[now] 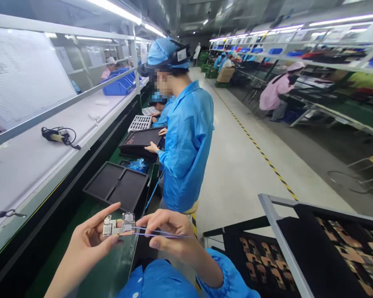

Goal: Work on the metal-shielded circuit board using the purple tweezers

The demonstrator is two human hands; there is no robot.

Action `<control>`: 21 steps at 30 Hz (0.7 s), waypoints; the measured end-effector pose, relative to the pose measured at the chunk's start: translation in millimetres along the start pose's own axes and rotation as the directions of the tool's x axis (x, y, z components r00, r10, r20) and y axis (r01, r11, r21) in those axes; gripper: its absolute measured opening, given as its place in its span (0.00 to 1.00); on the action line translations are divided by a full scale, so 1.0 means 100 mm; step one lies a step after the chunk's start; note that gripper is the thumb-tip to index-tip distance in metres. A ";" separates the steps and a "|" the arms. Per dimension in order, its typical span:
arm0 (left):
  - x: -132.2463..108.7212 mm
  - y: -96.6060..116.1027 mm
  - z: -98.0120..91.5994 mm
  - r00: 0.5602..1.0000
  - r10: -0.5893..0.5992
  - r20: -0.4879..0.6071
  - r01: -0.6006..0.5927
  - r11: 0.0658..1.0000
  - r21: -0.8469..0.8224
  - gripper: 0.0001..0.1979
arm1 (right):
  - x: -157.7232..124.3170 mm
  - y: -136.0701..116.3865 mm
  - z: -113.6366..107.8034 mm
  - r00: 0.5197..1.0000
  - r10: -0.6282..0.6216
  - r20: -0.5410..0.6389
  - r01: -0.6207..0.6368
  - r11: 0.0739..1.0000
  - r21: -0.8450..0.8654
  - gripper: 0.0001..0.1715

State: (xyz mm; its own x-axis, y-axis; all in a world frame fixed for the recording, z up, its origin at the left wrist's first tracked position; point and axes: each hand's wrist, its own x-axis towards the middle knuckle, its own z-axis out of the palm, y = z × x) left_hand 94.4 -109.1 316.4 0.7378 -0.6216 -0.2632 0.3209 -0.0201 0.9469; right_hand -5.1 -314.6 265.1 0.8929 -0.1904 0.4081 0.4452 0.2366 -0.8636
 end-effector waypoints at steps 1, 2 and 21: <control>-0.05 0.03 -0.02 1.000 0.007 -0.004 -0.007 1.000 -0.001 0.38 | 0.03 -0.02 0.02 1.000 0.004 0.030 -0.003 1.000 -0.009 0.09; -0.10 0.05 -0.04 1.000 0.012 -0.017 -0.012 1.000 -0.005 0.37 | 0.05 -0.02 0.04 0.998 0.010 0.060 -0.009 1.000 -0.019 0.09; -0.50 -0.18 -0.29 0.993 -0.041 0.114 0.054 0.992 -0.114 0.14 | -0.12 -0.46 0.43 0.768 -0.318 0.555 0.483 0.858 -0.176 0.11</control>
State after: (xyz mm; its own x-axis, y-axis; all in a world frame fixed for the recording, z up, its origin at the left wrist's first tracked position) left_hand 68.9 -54.8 307.7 0.6513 -0.7058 -0.2786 0.4255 0.0356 0.9043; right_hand -33.6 -281.9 312.9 0.5820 0.3073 0.7529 0.8009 -0.0562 -0.5961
